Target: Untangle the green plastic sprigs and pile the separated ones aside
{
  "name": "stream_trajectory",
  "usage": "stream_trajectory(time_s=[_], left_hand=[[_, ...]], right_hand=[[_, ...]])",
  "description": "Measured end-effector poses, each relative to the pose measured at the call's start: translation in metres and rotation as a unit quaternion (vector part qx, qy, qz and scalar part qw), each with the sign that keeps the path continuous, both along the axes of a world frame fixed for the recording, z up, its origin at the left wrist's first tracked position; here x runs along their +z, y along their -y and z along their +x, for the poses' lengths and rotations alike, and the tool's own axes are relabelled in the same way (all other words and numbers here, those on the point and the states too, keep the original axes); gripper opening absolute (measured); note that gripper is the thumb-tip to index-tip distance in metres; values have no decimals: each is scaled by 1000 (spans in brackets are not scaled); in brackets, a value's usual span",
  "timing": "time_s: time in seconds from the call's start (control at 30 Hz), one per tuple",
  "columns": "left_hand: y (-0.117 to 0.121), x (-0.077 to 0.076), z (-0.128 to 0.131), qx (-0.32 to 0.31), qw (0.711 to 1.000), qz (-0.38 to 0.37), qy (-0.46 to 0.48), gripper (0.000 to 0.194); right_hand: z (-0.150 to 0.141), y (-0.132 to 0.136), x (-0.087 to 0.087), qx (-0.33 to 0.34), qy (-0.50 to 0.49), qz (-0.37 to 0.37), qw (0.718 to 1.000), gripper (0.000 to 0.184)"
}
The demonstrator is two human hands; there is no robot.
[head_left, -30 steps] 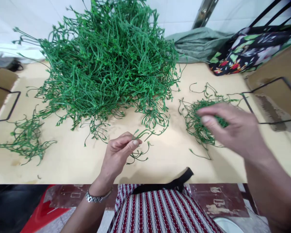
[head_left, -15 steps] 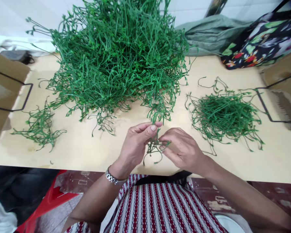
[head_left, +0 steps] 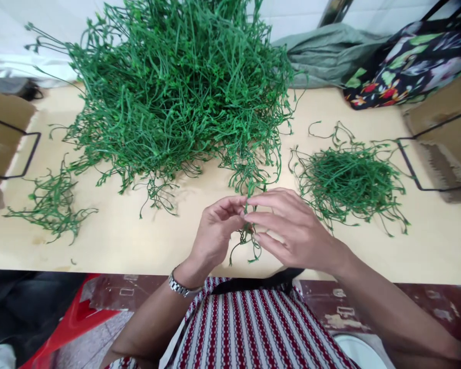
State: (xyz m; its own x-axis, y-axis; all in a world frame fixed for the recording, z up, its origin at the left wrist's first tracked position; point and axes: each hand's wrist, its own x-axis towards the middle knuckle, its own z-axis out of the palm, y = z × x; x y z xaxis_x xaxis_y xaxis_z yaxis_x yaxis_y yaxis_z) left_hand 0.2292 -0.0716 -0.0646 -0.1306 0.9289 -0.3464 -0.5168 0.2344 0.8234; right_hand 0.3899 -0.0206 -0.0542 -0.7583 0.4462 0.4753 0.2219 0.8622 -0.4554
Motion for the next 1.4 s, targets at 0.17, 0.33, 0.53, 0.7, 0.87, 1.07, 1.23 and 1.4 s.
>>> stream_trajectory(time_s=[0.17,0.33,0.53,0.7,0.87,1.07,1.23,1.4], left_hand=[[-3,-2,2,3,1000,-9,0,14],[-5,-2,1,19,1000,-7,-5,12],[-3,-8,4,42,998,30,-48,12],[1,-14,9,50,982,102,-152,8],[5,-16,14,31,966,139,-214,4],[8,-14,16,57,969,140,-196,8],[9,-13,18,63,966,152,-200,4],[6,-14,19,80,966,167,-180,6]], right_hand=[[-3,-1,-15,-18,7,121,992,14],[9,7,-29,-34,0,145,989,17],[15,18,-37,-89,17,52,995,11],[18,17,-14,-85,-6,-57,995,8],[9,9,6,-63,-80,-17,995,24],[-12,-6,-14,-2,9,-15,1000,58],[-13,2,-29,-57,19,-129,990,60],[-13,5,-30,-19,25,-232,972,65]])
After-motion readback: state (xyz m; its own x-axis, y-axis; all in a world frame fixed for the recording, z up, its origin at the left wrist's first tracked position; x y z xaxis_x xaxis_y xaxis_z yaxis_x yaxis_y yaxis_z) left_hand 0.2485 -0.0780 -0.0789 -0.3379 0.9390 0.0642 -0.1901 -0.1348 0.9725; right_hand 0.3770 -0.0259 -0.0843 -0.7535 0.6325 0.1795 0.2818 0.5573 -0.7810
